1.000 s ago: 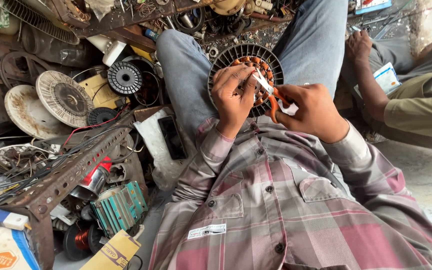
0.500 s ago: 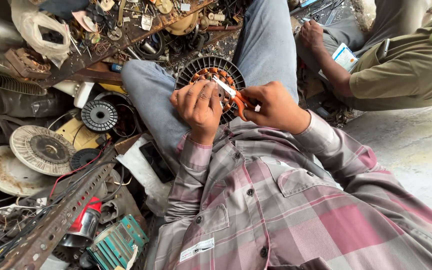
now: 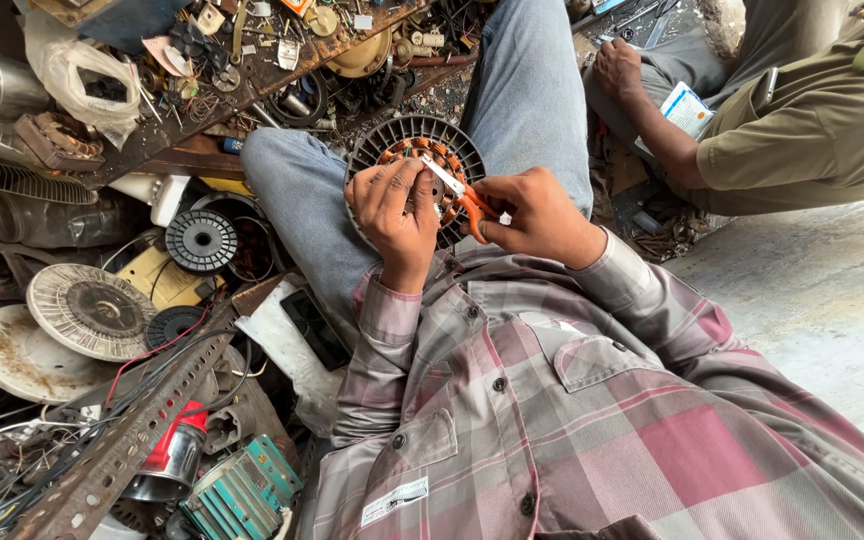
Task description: The person sits on the floor and works on a fan motor stator, using scissors to cut and arrange wires and tape. They manipulate the copper windings and apply white tape to secure connections.
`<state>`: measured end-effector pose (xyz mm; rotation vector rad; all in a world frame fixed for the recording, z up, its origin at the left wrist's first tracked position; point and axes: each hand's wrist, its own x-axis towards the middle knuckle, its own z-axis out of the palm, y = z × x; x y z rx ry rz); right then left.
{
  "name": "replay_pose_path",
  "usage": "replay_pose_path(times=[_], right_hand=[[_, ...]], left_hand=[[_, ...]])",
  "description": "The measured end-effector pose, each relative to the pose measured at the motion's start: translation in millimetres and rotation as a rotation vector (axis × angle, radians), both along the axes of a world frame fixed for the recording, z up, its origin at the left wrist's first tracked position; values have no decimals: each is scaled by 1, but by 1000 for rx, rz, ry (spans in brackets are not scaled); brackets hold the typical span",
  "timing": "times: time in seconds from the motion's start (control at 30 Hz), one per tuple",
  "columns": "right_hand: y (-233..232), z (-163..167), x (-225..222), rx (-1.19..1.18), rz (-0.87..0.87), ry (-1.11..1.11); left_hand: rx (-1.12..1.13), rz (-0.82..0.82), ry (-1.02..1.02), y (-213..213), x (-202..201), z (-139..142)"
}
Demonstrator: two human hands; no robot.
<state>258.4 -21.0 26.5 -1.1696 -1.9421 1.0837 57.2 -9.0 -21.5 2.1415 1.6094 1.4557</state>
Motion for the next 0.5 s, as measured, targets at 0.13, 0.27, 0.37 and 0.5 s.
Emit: replay_pose_path(times=[0.13,0.27,0.37,0.5], right_hand=[[1,-1,-1,14,3,8],[1,-2,-1,23,3,13],[2,-2,-1,-6,6,9],[2,-2,-1,-11,11,12]], left_hand=[[-7,0,-8,0,-1,-3],[-13,-1,0,0,-1,-2],[-16,1,1,0,-2,-1],[-2,4,0,1,-1,0]])
